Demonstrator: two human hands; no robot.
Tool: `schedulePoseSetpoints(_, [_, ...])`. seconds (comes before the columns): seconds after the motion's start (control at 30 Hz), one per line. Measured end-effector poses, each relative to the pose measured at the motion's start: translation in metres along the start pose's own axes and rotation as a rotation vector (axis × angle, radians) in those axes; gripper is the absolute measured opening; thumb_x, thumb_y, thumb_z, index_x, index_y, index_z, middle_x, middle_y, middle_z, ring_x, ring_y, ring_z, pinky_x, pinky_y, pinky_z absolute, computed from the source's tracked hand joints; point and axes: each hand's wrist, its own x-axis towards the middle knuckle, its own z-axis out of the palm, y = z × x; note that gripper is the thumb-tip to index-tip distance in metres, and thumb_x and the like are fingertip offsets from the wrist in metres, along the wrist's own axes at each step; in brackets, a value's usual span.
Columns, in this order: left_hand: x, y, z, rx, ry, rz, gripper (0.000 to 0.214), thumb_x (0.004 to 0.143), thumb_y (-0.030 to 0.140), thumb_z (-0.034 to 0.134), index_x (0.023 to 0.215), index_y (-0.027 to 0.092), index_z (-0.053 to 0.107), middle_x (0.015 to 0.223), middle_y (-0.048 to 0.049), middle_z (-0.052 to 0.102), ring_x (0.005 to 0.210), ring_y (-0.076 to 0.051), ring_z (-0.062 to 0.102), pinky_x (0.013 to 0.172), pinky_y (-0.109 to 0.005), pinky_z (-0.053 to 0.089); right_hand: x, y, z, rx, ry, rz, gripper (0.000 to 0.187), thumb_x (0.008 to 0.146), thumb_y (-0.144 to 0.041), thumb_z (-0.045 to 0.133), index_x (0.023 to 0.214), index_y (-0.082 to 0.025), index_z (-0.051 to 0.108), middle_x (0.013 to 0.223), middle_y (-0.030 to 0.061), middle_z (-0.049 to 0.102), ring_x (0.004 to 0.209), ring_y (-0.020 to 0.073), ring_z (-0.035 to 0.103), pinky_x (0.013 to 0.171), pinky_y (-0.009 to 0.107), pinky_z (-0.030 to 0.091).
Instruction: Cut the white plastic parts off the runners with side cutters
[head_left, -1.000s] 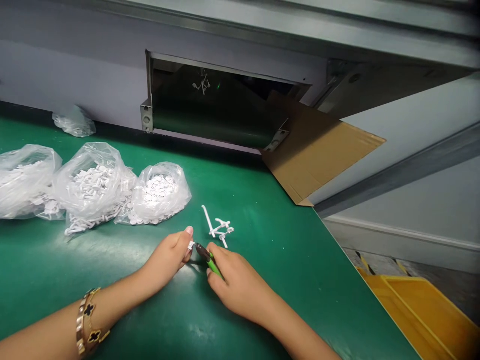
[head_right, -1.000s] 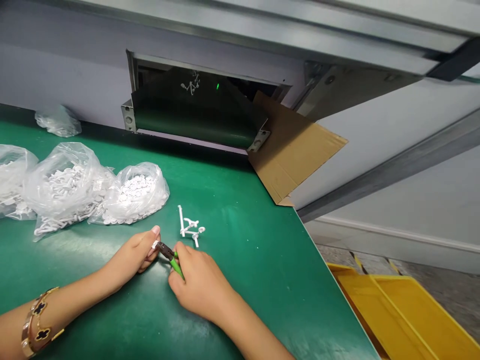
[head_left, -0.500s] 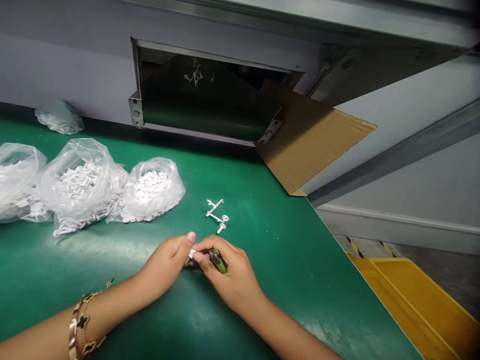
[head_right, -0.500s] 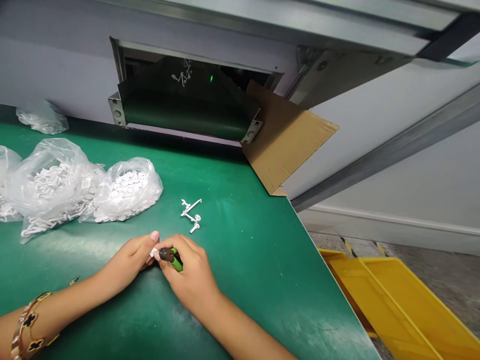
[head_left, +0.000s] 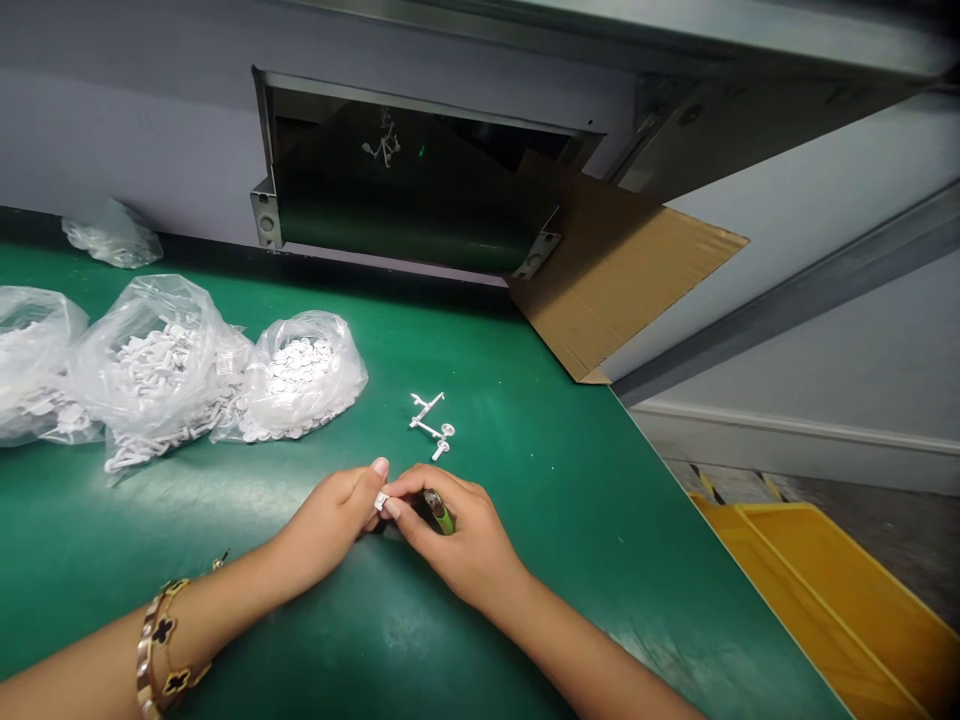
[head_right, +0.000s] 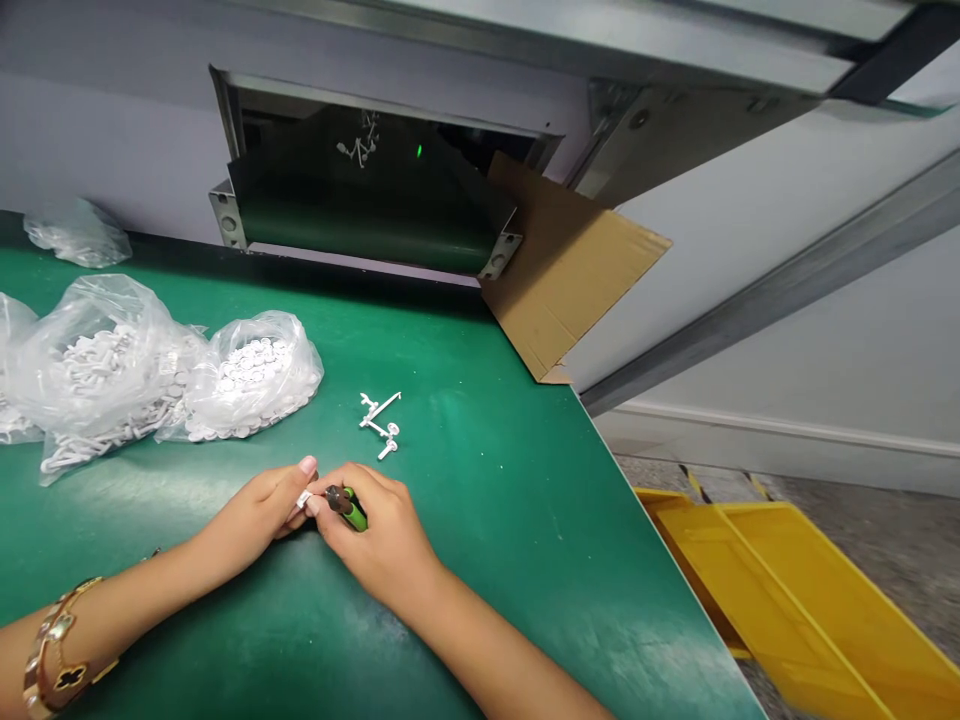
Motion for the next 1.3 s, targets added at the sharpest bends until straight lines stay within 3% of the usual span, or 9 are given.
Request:
schedulePoseSetpoints(0.23, [0.001,-0.002,-0.004,0.005,-0.099,0.001,0.051,0.084,0.059,0.024,0.054,0.019,0.032,0.049,0.0055,0.025,0.047,-0.009,0.021,0.046,-0.024,0.019,0.003,-0.001,-0.005,0.045,-0.081,0.009,0.009,0.079,-0.023,0.056,0.072,-0.019,0.06,0.066,-0.0012,0.064,0.06,0.0099,0.056,0.058,0.021,0.044])
schedulePoseSetpoints(0.33, [0.0,-0.001,-0.005,0.006,-0.126,0.001,0.051,0.085,0.058,0.024,0.054,0.018,0.033,0.049,0.0055,0.026,0.047,-0.009,0.021,0.047,-0.024,0.019,0.002,-0.002,-0.004,0.003,-0.057,-0.011,0.006,0.075,-0.018,0.055,0.071,-0.019,0.058,0.064,-0.0023,0.062,0.057,0.0089,0.054,0.055,0.019,0.042])
schedulePoseSetpoints(0.47, [0.0,0.0,-0.005,0.008,-0.127,0.008,0.051,0.085,0.057,0.024,0.052,0.019,0.03,0.049,0.0054,0.026,0.047,-0.009,0.021,0.047,-0.025,0.019,-0.001,-0.002,0.0,-0.071,0.029,-0.074,0.007,0.072,-0.013,0.052,0.07,-0.019,0.054,0.062,-0.0027,0.059,0.058,0.0093,0.053,0.056,0.02,0.042])
schedulePoseSetpoints(0.8, [0.002,-0.001,-0.007,-0.027,-0.131,-0.001,0.051,0.086,0.057,0.024,0.052,0.018,0.031,0.047,0.0058,0.025,0.045,-0.008,0.021,0.046,-0.025,0.02,0.0,-0.003,-0.004,-0.042,-0.047,-0.09,0.007,0.077,-0.015,0.052,0.076,-0.019,0.058,0.068,-0.0016,0.061,0.061,0.0091,0.054,0.058,0.019,0.042])
schedulePoseSetpoints(1.03, [0.001,-0.001,-0.006,0.083,-0.101,0.018,0.051,0.086,0.056,0.023,0.055,0.017,0.032,0.051,0.0051,0.028,0.049,-0.009,0.024,0.048,-0.024,0.02,-0.001,0.003,0.002,-0.079,-0.019,-0.086,0.008,0.075,-0.012,0.051,0.072,-0.019,0.053,0.064,-0.0022,0.058,0.058,0.0095,0.05,0.057,0.02,0.04])
schedulePoseSetpoints(1.17, [0.001,-0.003,-0.005,0.112,-0.091,0.01,0.05,0.086,0.056,0.024,0.056,0.017,0.033,0.052,0.0045,0.03,0.051,-0.009,0.027,0.049,-0.024,0.02,-0.001,0.006,0.002,-0.134,-0.01,-0.171,0.01,0.072,-0.01,0.051,0.074,-0.02,0.05,0.068,-0.0016,0.058,0.062,0.0109,0.052,0.061,0.022,0.041])
schedulePoseSetpoints(1.3, [0.003,-0.003,-0.006,0.001,-0.076,0.027,0.051,0.086,0.057,0.025,0.054,0.018,0.031,0.048,0.0056,0.028,0.046,-0.008,0.025,0.046,-0.023,0.021,0.006,0.009,-0.012,-0.24,-0.019,-0.268,0.014,0.072,-0.009,0.05,0.08,-0.02,0.053,0.074,-0.0001,0.058,0.07,0.0129,0.054,0.065,0.023,0.042])
